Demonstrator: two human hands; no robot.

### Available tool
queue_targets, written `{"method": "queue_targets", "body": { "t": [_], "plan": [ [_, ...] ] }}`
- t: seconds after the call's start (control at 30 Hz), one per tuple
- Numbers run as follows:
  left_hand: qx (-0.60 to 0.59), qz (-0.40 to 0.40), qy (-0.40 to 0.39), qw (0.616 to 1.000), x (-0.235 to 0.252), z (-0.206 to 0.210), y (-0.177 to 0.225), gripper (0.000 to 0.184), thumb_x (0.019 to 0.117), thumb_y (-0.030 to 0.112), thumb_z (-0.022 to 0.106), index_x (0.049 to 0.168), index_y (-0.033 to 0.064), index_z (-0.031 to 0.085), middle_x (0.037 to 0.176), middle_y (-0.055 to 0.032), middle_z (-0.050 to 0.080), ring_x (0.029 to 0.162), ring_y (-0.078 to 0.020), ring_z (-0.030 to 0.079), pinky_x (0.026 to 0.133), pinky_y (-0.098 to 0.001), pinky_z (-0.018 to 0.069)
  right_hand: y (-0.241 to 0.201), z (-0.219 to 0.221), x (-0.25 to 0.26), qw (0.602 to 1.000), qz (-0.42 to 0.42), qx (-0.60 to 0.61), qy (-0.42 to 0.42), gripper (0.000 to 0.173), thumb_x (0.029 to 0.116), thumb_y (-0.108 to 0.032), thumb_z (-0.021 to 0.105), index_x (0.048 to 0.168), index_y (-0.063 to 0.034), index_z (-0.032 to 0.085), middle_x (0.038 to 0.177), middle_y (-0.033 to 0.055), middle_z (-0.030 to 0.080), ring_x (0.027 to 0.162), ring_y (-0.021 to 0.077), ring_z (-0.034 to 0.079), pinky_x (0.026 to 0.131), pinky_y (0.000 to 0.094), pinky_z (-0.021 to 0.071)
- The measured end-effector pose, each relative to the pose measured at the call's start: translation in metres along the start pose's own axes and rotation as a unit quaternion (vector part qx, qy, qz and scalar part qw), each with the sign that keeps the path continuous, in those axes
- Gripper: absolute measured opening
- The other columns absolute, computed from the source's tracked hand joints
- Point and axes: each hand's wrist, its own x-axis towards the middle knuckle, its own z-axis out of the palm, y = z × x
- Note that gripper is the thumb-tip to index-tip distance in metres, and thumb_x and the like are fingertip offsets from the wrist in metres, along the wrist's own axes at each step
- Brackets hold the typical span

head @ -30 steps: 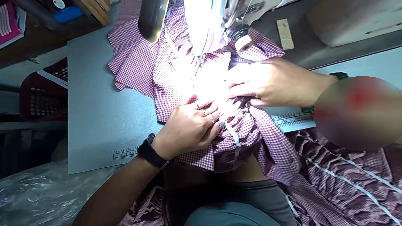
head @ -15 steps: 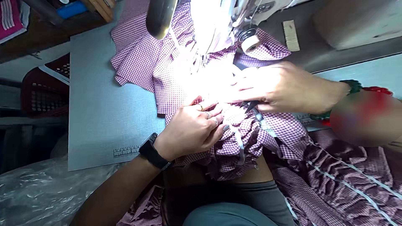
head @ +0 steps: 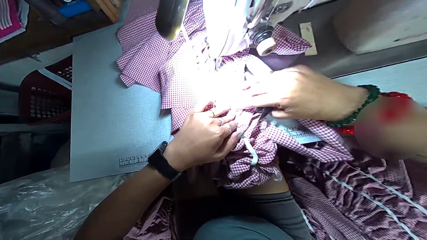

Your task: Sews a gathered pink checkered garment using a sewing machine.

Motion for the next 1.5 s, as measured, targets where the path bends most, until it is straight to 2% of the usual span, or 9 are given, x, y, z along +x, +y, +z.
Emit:
{"method": "queue_targets", "body": {
  "t": [0.17,0.43,0.6,0.83,0.97,1.1,1.23,1.4,1.5],
  "plan": [
    [-0.002,-0.003,0.001,1.0,0.0,0.0,-0.001,0.036,0.1013,0.029,0.049,0.103,0.0163,0.082,0.12,-0.0018,0.076,0.127,-0.0198,0.064,0.118,-0.0507,0.0337,-0.004,-0.002,0.005,1.0,0.007,0.014,-0.01,0.025,0.0842,-0.008,0.055,0.093,-0.0104,0.079,0.106,0.0101,0.075,0.098,0.0308,0.072,0.072,0.0481,0.0566],
    [-0.007,-0.002,0.002,1.0,0.0,0.001,-0.001,0.039,0.1019,0.036,0.049,0.109,0.015,0.081,0.124,-0.0038,0.075,0.129,-0.021,0.062,0.118,-0.0506,0.0339,-0.007,-0.003,0.007,1.0,0.017,0.015,-0.015,0.025,0.0834,-0.007,0.056,0.093,-0.0104,0.078,0.104,0.0096,0.075,0.094,0.0311,0.071,0.068,0.048,0.0551],
    [0.004,-0.006,0.003,1.0,-0.001,0.002,-0.001,0.04,0.1023,0.036,0.047,0.11,0.0156,0.081,0.123,-0.0032,0.075,0.129,-0.0219,0.063,0.118,-0.0519,0.0328,-0.004,-0.002,0.005,1.0,0.019,-0.001,-0.015,0.036,0.0864,-0.011,0.051,0.107,-0.0159,0.08,0.1,0.0112,0.075,0.084,0.0329,0.07,0.064,0.0493,0.0518],
    [0.001,-0.006,-0.002,1.0,0.001,0.002,-0.003,0.042,0.1022,0.039,0.047,0.111,0.0145,0.081,0.126,-0.0039,0.073,0.13,-0.0218,0.062,0.118,-0.0514,0.0338,0.001,-0.001,0.008,0.999,0.025,-0.021,0.0,0.028,0.0868,-0.012,0.05,0.091,-0.0089,0.077,0.104,0.0141,0.075,0.093,0.034,0.072,0.068,0.0501,0.0543],
    [-0.007,-0.008,0.007,1.0,-0.001,0.003,-0.002,0.043,0.102,0.043,0.05,0.11,0.0138,0.081,0.125,-0.0045,0.074,0.13,-0.021,0.062,0.119,-0.0509,0.0328,0.002,0.0,0.006,1.0,0.019,0.001,-0.003,0.043,0.0857,-0.01,0.048,0.116,-0.0159,0.077,0.099,0.0135,0.074,0.083,0.0328,0.07,0.064,0.0485,0.0518],
    [0.009,-0.012,0.007,1.0,0.0,0.002,-0.005,0.042,0.1015,0.043,0.051,0.107,0.0164,0.082,0.121,-0.0022,0.076,0.129,-0.0198,0.063,0.118,-0.0508,0.0341,0.001,0.004,0.003,1.0,0.02,-0.017,-0.001,0.033,0.0845,-0.011,0.049,0.097,-0.0109,0.08,0.102,0.0139,0.074,0.087,0.0337,0.07,0.064,0.0495,0.0519],
    [0.023,-0.011,0.008,1.0,0.002,0.001,-0.007,0.04,0.1014,0.043,0.051,0.11,0.0191,0.081,0.123,-0.0007,0.075,0.129,-0.0196,0.063,0.118,-0.0522,0.0327,0.002,0.002,0.003,0.999,0.024,-0.021,-0.012,0.04,0.0889,-0.01,0.048,0.115,-0.0149,0.078,0.108,0.0159,0.075,0.09,0.0363,0.071,0.067,0.0507,0.0534],
    [0.019,-0.007,0.012,1.0,0.004,0.001,-0.009,0.039,0.1008,0.042,0.053,0.107,0.0171,0.082,0.12,-0.0021,0.076,0.126,-0.0204,0.065,0.116,-0.0522,0.0346,-0.001,0.001,0.004,0.999,0.006,-0.037,0.004,0.03,0.0876,-0.007,0.049,0.095,-0.008,0.078,0.108,0.0152,0.075,0.086,0.0354,0.072,0.06,0.0494,0.0525],
    [0.026,-0.007,0.015,1.0,0.004,0.001,-0.012,0.039,0.1001,0.042,0.053,0.108,0.0163,0.082,0.121,-0.0024,0.076,0.126,-0.021,0.065,0.117,-0.0528,0.0333,-0.001,0.001,0.004,0.999,0.01,-0.042,-0.007,0.035,0.0899,-0.007,0.048,0.107,-0.0114,0.078,0.11,0.015,0.075,0.093,0.036,0.073,0.066,0.0493,0.0547]
  ]
}}
